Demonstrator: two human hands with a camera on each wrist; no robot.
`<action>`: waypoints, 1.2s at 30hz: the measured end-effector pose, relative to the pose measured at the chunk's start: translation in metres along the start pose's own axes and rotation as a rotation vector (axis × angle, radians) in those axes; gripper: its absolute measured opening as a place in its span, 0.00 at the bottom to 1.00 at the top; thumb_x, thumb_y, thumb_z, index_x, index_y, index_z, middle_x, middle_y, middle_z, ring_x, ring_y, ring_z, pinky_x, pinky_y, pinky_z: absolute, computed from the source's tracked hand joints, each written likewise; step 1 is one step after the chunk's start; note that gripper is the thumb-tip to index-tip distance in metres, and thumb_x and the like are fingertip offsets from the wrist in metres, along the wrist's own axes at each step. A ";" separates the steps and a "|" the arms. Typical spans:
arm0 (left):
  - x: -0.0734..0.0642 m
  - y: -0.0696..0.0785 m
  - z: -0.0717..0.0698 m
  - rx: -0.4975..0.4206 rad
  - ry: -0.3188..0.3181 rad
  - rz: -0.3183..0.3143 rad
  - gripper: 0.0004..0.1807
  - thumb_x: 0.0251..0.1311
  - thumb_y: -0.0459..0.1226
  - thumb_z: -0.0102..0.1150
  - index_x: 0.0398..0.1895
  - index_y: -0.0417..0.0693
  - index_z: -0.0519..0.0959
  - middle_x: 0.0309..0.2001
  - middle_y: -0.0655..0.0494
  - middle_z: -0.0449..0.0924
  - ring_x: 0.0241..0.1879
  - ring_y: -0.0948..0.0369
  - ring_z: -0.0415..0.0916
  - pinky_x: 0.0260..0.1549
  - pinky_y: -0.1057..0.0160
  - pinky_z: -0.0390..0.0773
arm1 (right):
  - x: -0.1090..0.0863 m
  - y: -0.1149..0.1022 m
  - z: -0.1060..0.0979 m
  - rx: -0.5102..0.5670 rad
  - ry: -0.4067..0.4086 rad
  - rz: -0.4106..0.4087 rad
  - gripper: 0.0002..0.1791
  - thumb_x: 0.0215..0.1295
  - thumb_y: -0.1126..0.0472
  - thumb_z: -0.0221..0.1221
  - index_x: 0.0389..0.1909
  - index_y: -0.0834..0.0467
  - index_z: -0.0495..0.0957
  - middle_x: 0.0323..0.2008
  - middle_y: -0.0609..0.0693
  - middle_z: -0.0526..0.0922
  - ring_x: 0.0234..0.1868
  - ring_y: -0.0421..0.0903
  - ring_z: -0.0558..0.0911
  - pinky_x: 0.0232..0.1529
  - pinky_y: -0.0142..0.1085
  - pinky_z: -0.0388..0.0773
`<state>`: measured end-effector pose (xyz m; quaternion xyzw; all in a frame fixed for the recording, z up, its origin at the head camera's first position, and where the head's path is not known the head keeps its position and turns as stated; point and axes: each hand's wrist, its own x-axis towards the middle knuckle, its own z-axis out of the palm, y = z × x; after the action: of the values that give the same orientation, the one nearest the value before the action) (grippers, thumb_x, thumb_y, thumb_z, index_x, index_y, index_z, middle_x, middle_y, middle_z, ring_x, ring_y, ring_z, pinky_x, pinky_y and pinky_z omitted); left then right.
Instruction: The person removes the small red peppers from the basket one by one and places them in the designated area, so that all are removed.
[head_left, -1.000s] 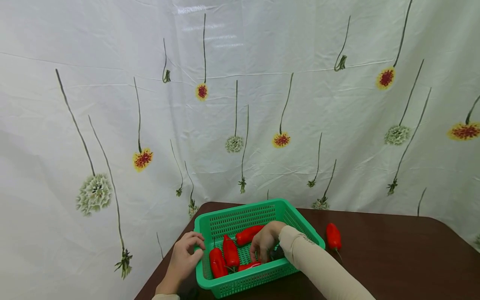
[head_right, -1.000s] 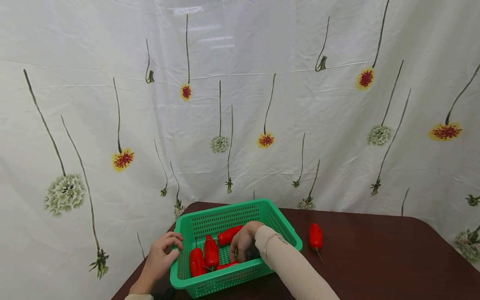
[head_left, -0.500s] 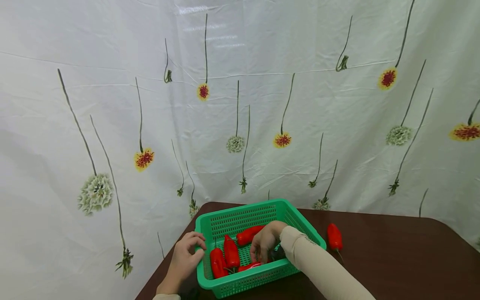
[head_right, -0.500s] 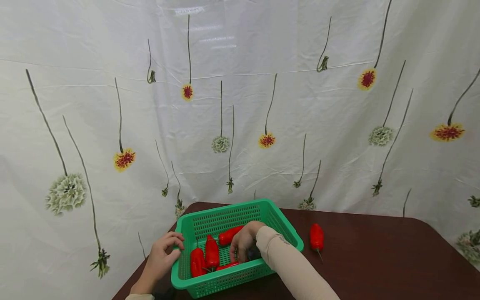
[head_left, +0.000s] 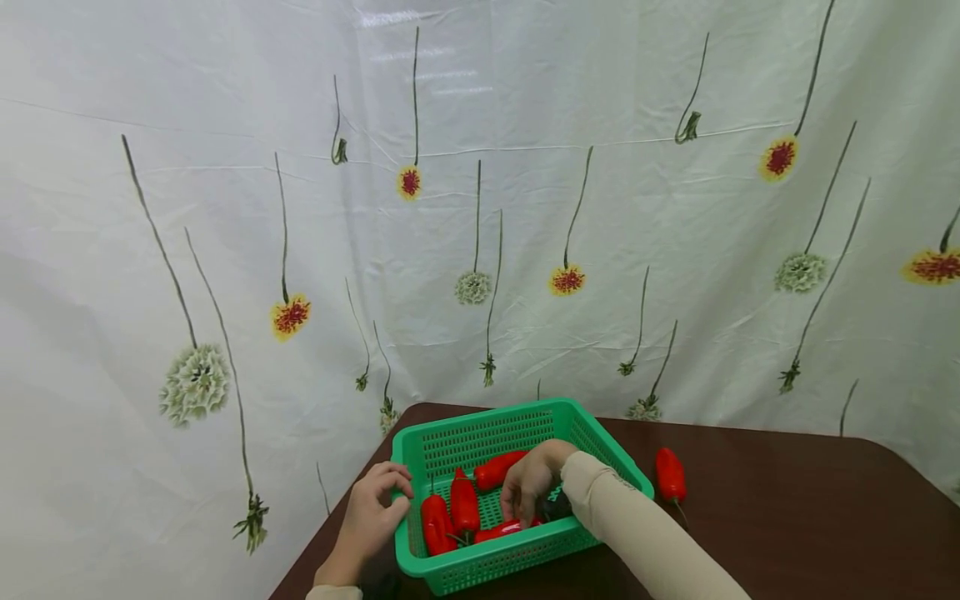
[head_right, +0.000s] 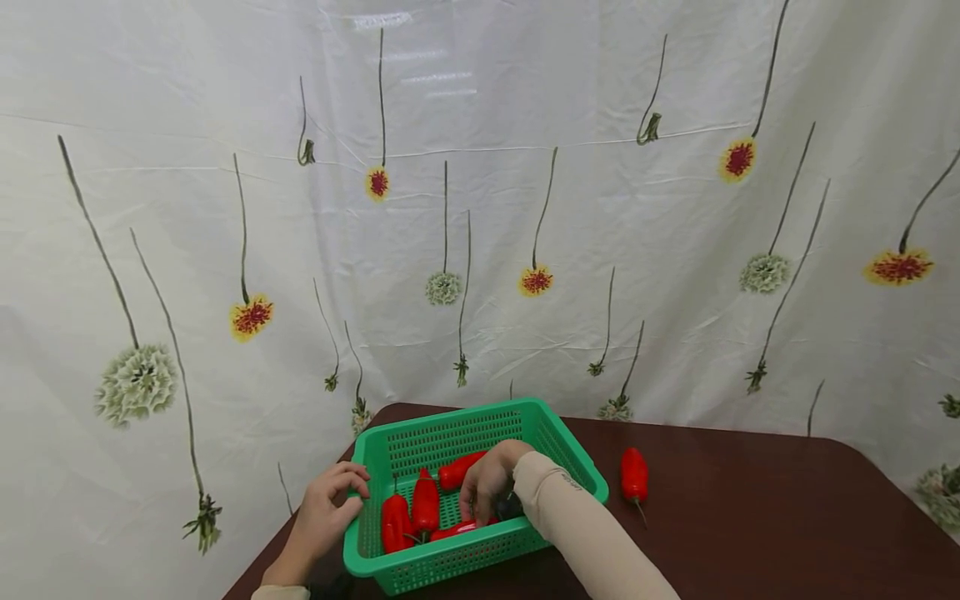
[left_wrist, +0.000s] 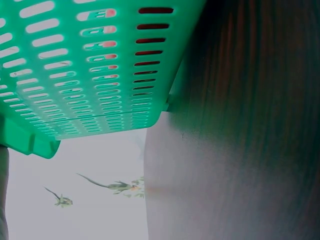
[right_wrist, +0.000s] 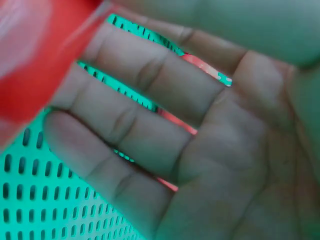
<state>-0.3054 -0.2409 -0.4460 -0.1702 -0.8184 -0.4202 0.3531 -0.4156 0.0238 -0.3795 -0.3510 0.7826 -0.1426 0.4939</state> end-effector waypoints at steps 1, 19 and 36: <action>0.000 0.000 0.000 0.000 -0.001 -0.001 0.19 0.44 0.19 0.54 0.19 0.56 0.79 0.37 0.54 0.83 0.42 0.61 0.76 0.35 0.63 0.73 | 0.000 0.000 0.000 0.005 -0.002 -0.001 0.10 0.68 0.72 0.56 0.47 0.63 0.80 0.31 0.44 0.81 0.31 0.38 0.76 0.35 0.31 0.76; 0.001 0.000 0.000 0.001 0.009 0.001 0.20 0.42 0.19 0.55 0.19 0.57 0.79 0.36 0.57 0.82 0.41 0.63 0.75 0.35 0.63 0.73 | -0.003 -0.009 -0.002 0.016 0.043 0.015 0.09 0.68 0.71 0.57 0.46 0.60 0.81 0.34 0.43 0.83 0.35 0.37 0.78 0.36 0.32 0.78; 0.002 -0.001 0.000 0.016 -0.006 -0.017 0.17 0.43 0.20 0.55 0.19 0.54 0.79 0.37 0.54 0.83 0.42 0.61 0.76 0.36 0.62 0.73 | -0.009 -0.013 -0.001 0.012 0.136 -0.001 0.08 0.66 0.69 0.59 0.42 0.57 0.83 0.33 0.43 0.84 0.36 0.37 0.80 0.45 0.38 0.82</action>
<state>-0.3072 -0.2412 -0.4448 -0.1620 -0.8242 -0.4161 0.3483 -0.4092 0.0210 -0.3655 -0.3380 0.8134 -0.1711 0.4415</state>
